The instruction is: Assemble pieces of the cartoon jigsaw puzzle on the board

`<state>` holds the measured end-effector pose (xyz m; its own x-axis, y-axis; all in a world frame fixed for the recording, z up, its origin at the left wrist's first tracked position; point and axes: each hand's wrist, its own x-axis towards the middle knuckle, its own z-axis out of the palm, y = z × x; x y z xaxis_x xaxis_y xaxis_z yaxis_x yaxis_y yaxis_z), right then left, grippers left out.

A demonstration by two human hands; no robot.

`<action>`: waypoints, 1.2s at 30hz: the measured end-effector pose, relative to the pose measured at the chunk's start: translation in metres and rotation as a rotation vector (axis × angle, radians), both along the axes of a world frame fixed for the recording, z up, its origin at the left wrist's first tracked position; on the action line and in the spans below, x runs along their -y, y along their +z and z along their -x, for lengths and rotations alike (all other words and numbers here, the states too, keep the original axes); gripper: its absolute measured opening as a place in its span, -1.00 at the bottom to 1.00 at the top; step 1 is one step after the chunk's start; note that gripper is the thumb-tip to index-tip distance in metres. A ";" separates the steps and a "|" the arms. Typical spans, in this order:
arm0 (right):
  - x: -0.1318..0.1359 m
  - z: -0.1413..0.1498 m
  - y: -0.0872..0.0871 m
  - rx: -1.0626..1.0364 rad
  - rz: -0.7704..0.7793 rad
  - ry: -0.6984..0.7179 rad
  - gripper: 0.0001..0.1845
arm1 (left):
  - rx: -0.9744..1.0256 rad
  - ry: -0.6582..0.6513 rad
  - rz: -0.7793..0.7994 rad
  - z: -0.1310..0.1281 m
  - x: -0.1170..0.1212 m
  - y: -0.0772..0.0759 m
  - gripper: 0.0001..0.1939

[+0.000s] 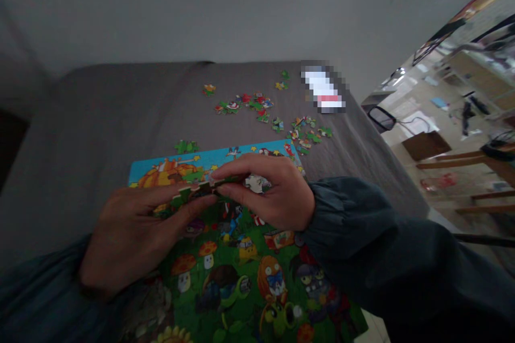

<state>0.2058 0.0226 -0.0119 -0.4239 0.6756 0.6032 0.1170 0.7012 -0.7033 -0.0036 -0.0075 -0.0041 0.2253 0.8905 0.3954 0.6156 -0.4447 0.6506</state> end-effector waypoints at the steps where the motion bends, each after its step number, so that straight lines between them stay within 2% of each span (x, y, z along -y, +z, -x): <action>1: 0.000 -0.001 -0.001 0.009 -0.015 -0.005 -0.85 | 0.007 -0.013 0.014 0.000 0.000 0.001 -0.84; 4: -0.001 -0.002 -0.002 0.035 -0.024 0.010 -0.85 | 0.001 -0.031 0.047 -0.001 -0.002 0.004 -0.84; 8: -0.001 -0.001 -0.002 0.032 0.045 0.021 -0.85 | 0.003 -0.048 0.060 -0.002 -0.002 0.004 -0.85; 14: 0.003 0.001 0.003 -0.009 0.161 -0.030 -0.86 | 0.003 0.018 0.074 -0.004 0.000 0.003 -0.86; 21: 0.002 0.001 0.001 -0.004 -0.009 -0.054 -0.86 | -0.048 0.065 -0.036 -0.003 0.000 -0.001 -0.87; 26: 0.003 0.002 -0.003 0.033 -0.120 -0.104 -0.79 | -0.032 0.053 -0.017 0.000 0.001 -0.005 -0.90; 31: 0.007 0.004 -0.004 0.017 -0.138 -0.132 -0.80 | 0.024 0.063 0.071 -0.001 0.002 0.000 -0.85; 36: 0.006 0.002 -0.005 0.020 -0.131 -0.108 -0.80 | 0.072 0.087 0.132 -0.004 0.001 0.005 -0.89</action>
<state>0.2034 0.0168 -0.0170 -0.3664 0.6340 0.6810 0.2097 0.7693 -0.6035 0.0001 -0.0088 0.0005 0.1201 0.9506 0.2863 0.5977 -0.2995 0.7437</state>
